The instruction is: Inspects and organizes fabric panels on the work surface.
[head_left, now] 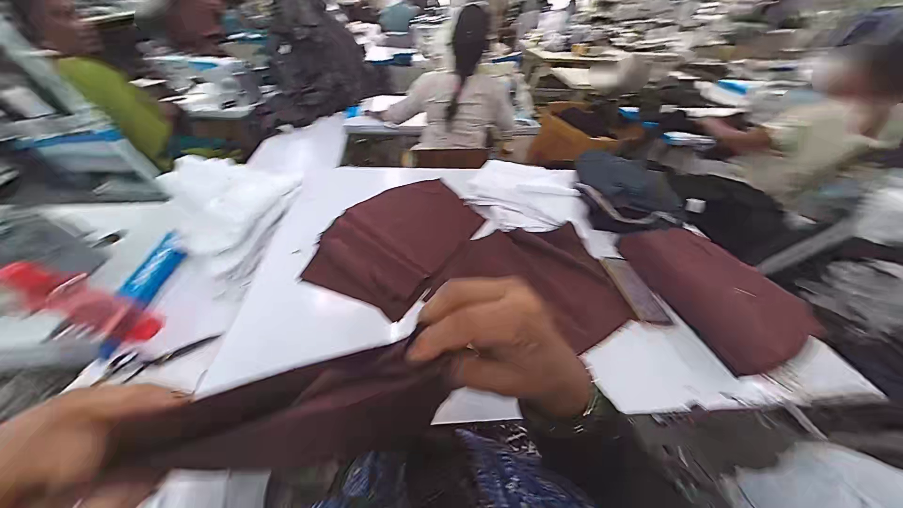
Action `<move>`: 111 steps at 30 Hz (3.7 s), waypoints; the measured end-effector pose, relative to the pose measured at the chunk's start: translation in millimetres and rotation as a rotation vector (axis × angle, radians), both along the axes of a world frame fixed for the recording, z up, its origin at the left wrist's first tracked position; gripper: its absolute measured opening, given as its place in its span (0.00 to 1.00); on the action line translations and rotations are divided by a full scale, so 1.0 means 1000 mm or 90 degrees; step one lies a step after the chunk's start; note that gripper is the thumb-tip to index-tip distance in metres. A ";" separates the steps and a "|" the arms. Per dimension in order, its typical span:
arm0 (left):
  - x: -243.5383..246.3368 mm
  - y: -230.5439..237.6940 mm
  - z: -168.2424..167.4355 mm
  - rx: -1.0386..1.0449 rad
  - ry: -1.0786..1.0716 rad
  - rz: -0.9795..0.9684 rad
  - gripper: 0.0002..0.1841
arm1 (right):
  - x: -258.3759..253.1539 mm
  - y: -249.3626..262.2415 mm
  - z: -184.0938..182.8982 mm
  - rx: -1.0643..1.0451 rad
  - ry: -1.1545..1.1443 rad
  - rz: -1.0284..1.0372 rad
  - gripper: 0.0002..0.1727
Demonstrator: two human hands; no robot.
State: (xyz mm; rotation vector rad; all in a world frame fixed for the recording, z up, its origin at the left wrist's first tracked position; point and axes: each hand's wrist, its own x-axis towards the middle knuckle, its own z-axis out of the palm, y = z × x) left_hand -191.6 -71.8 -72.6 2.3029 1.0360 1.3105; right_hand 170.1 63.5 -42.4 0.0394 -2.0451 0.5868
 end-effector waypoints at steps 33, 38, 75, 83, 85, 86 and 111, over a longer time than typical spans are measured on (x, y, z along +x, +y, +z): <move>0.212 0.284 -0.101 -0.343 0.288 0.111 0.20 | 0.173 -0.024 -0.260 -0.081 -0.246 -0.644 0.23; 0.242 0.357 -0.145 -0.384 0.482 0.257 0.35 | 0.175 -0.024 -0.263 -0.051 -0.216 -0.654 0.16; 0.320 0.172 -0.214 -0.145 0.160 0.172 0.28 | 0.285 -0.008 -0.236 -0.206 -0.110 -0.822 0.16; 0.325 0.168 -0.205 -0.135 0.090 0.231 0.18 | 0.390 0.016 -0.206 -0.582 -0.299 -0.882 0.45; 0.325 0.166 -0.202 -0.140 0.040 0.260 0.18 | 0.391 0.025 -0.198 -0.615 -0.371 -0.876 0.47; 0.325 0.165 -0.201 -0.145 0.012 0.282 0.18 | 0.391 0.029 -0.195 -0.631 -0.403 -0.871 0.47; 0.322 0.168 -0.206 -0.125 -0.007 0.292 0.21 | 0.400 0.026 -0.210 -0.543 -0.273 -0.851 0.38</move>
